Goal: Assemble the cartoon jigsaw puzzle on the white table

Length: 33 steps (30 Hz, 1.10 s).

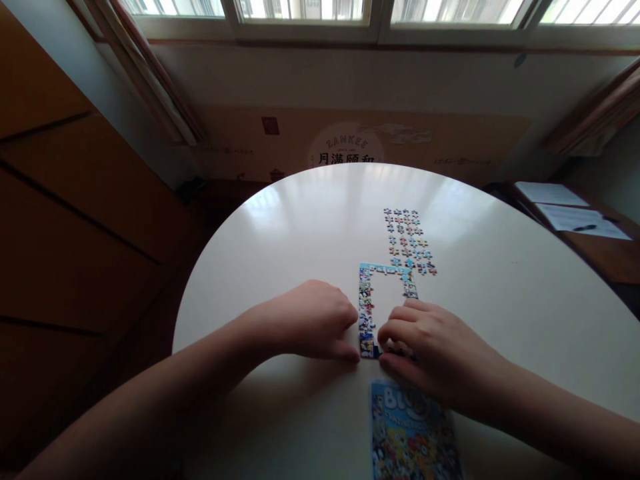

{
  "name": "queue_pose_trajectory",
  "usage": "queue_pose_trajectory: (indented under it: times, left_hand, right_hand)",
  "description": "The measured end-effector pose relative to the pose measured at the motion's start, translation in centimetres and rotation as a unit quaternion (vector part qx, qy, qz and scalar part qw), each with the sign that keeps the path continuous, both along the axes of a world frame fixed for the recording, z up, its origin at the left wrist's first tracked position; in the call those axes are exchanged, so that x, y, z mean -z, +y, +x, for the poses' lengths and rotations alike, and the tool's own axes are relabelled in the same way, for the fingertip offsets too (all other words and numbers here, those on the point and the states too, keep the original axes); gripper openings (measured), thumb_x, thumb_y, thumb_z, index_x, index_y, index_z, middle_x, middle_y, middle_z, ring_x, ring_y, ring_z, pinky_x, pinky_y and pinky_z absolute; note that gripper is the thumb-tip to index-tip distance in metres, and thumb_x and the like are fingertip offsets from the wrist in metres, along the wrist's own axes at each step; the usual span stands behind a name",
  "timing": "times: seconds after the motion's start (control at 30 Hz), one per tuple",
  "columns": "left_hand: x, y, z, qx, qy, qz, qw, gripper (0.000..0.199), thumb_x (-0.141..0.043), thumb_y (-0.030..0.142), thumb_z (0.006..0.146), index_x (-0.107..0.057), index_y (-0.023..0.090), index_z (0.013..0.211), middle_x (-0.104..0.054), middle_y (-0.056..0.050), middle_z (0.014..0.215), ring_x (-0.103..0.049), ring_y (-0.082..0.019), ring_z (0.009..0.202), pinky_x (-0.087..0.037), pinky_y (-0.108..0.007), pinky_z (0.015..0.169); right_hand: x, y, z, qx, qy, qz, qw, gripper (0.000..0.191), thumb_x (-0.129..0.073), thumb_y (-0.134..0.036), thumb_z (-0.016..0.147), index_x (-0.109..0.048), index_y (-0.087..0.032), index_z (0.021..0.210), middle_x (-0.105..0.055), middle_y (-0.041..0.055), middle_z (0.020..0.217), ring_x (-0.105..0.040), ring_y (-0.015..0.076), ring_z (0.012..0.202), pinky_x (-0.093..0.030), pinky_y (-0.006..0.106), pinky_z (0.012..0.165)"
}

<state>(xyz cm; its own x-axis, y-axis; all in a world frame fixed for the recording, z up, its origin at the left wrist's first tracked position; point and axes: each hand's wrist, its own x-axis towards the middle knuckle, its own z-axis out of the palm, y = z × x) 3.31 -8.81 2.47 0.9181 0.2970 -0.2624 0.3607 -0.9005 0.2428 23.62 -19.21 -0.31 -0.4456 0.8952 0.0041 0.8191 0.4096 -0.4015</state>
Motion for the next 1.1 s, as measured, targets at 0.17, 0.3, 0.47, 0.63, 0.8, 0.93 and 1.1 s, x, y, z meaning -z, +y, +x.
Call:
queue_pose_trajectory:
  times: [0.17,0.3,0.47,0.63,0.8,0.93,1.1]
  left_hand:
    - [0.1,0.0,0.0,-0.002,-0.002,0.003,1.0,0.033,-0.071,0.046,0.079,-0.06,0.019,0.063,-0.064,-0.002,0.064,-0.052,-0.017,0.059,-0.032,-0.03,0.053]
    - [0.1,0.2,-0.2,-0.006,-0.007,-0.01,1.0,0.035,-0.069,0.047,0.081,-0.058,0.019,0.063,-0.061,-0.001,0.062,-0.048,-0.015,0.056,-0.029,-0.029,0.053]
    - [0.1,0.4,0.1,-0.044,-0.024,-0.011,0.999,0.035,-0.062,0.042,0.088,-0.055,0.019,0.063,-0.061,-0.001,0.064,-0.046,-0.014,0.057,-0.029,-0.029,0.053]
    - [0.1,0.6,0.8,-0.092,-0.047,-0.005,0.995,0.035,-0.059,0.039,0.091,-0.055,0.018,0.064,-0.064,-0.002,0.07,-0.049,-0.014,0.061,-0.029,-0.028,0.055]
    - [0.9,0.6,1.1,-0.093,-0.04,-0.011,0.995,0.038,-0.062,0.046,0.089,-0.056,0.018,0.065,-0.063,-0.001,0.07,-0.048,-0.014,0.06,-0.028,-0.028,0.053]
    - [1.4,0.7,1.3,-0.11,-0.026,-0.012,0.993,0.038,-0.067,0.049,0.086,-0.055,0.019,0.064,-0.064,0.0,0.07,-0.047,-0.014,0.061,-0.027,-0.029,0.054]
    - [1.8,0.7,1.7,-0.138,-0.01,-0.022,0.99,0.038,-0.069,0.049,0.084,-0.055,0.02,0.064,-0.064,0.0,0.07,-0.049,-0.015,0.063,-0.027,-0.029,0.054]
  right_hand:
    - [0.3,0.0,0.1,0.0,0.003,0.013,1.0,0.004,-0.066,-0.023,0.086,-0.07,-0.022,0.085,-0.067,0.0029,0.082,-0.058,0.0216,0.082,-0.04,0.034,0.074]
    - [0.3,0.0,0.1,0.001,0.001,0.011,1.0,0.006,-0.065,-0.023,0.087,-0.07,-0.022,0.085,-0.067,0.0027,0.082,-0.058,0.0217,0.082,-0.04,0.035,0.075]
    - [0.2,0.1,0.0,0.003,0.0,0.014,1.0,0.005,-0.065,-0.022,0.087,-0.07,-0.022,0.085,-0.068,0.0027,0.083,-0.059,0.0221,0.082,-0.041,0.036,0.075]
    - [0.0,0.0,0.1,0.003,-0.009,0.02,1.0,0.006,-0.066,-0.023,0.088,-0.071,-0.022,0.087,-0.069,0.0031,0.083,-0.06,0.0229,0.083,-0.043,0.037,0.075]
    - [-0.7,0.1,1.0,0.019,-0.015,0.054,0.998,0.01,-0.067,-0.029,0.09,-0.074,-0.024,0.093,-0.071,0.0043,0.087,-0.062,0.0236,0.085,-0.044,0.037,0.076]
    - [-1.5,0.6,2.6,0.057,-0.019,0.078,0.995,0.019,-0.059,-0.035,0.096,-0.075,-0.026,0.09,-0.073,0.0036,0.087,-0.064,0.0217,0.083,-0.045,0.036,0.072]
    - [-2.2,2.0,5.0,0.128,-0.033,0.072,0.989,0.024,-0.057,-0.039,0.095,-0.076,-0.028,0.084,-0.073,0.0013,0.083,-0.065,0.0192,0.075,-0.043,0.032,0.062]
